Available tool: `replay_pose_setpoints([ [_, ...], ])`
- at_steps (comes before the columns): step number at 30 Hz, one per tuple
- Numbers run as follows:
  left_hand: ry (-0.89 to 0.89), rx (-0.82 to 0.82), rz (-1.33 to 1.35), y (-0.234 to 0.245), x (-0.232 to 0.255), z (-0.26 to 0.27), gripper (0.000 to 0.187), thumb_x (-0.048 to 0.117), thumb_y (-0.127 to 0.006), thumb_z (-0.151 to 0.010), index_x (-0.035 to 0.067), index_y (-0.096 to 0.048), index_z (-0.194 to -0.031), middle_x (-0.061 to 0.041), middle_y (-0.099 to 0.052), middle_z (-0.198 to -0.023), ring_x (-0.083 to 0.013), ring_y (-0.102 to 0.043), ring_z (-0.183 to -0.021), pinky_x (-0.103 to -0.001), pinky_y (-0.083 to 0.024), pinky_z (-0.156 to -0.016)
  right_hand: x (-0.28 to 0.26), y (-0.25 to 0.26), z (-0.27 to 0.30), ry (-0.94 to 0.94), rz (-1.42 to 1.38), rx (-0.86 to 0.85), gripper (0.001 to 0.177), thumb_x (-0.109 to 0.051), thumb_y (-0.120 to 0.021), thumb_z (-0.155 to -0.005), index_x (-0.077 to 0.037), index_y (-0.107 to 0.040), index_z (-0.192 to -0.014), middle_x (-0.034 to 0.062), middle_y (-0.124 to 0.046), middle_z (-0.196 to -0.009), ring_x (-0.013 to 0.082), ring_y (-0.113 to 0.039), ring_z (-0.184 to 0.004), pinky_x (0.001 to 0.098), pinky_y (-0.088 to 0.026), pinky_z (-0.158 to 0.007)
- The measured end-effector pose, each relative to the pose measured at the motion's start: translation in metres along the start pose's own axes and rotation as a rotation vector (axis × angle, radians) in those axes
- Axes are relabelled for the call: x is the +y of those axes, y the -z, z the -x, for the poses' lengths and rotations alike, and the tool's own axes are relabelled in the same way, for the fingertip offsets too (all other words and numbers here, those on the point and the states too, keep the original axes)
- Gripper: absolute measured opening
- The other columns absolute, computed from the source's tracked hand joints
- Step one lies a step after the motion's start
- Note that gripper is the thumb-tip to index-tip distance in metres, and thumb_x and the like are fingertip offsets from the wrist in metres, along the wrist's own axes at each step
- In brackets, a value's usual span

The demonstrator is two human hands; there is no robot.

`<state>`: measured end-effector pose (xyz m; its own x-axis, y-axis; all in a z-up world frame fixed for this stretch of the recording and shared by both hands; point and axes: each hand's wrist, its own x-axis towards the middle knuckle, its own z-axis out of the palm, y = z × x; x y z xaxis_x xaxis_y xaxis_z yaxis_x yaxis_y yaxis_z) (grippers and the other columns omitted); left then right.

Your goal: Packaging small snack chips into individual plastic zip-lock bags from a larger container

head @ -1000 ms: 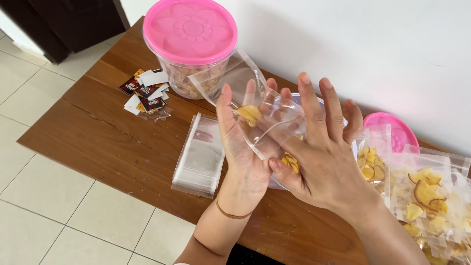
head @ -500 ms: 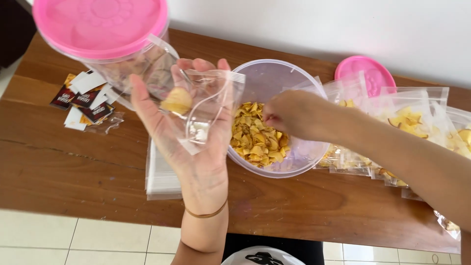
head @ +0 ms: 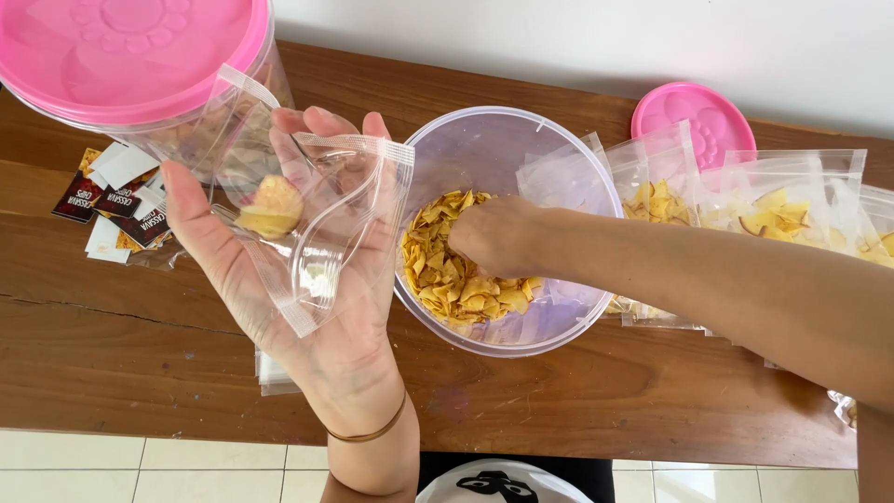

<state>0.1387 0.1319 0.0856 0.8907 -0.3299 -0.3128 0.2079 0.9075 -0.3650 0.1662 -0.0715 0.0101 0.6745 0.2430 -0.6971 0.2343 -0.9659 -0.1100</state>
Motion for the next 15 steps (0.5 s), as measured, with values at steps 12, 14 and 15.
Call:
replay_pose_setpoints([
  [12, 0.011, -0.492, -0.206, 0.039, -0.016, -0.025, 0.045, 0.043, -0.075, -0.091, 0.0, -0.073, -0.108, -0.011, -0.078, -0.102, -0.0244, -0.076, -0.098, -0.043, -0.052, -0.114, -0.005, 0.037, 0.104, 0.103, -0.238, 0.402, 0.016, -0.025, -0.068, -0.094, -0.015, -0.081, -0.094, -0.0024, -0.082, -0.089, 0.0147, -0.075, -0.078, 0.0323, -0.054, -0.077],
  [14, -0.089, -0.333, -0.184, 0.027, -0.028, -0.014, 0.038, 0.04, -0.078, -0.085, 0.008, -0.065, -0.103, -0.009, -0.076, -0.096, -0.0247, -0.074, -0.088, -0.049, -0.053, -0.106, -0.008, 0.019, 0.139, 0.264, -0.188, 0.789, 0.01, -0.018, -0.074, -0.092, -0.01, -0.079, -0.094, 0.001, -0.079, -0.091, 0.0168, -0.074, -0.084, 0.0307, -0.057, -0.081],
  [15, -0.17, -0.151, -0.157, 0.021, -0.034, -0.01, 0.036, 0.037, -0.082, -0.079, 0.016, -0.058, -0.098, -0.007, -0.073, -0.09, -0.0251, -0.072, -0.079, -0.054, -0.055, -0.098, -0.007, 0.009, 0.155, 0.421, -0.156, 1.162, 0.008, -0.011, -0.079, -0.09, -0.005, -0.076, -0.094, 0.0044, -0.077, -0.093, 0.019, -0.074, -0.091, 0.0292, -0.06, -0.085],
])
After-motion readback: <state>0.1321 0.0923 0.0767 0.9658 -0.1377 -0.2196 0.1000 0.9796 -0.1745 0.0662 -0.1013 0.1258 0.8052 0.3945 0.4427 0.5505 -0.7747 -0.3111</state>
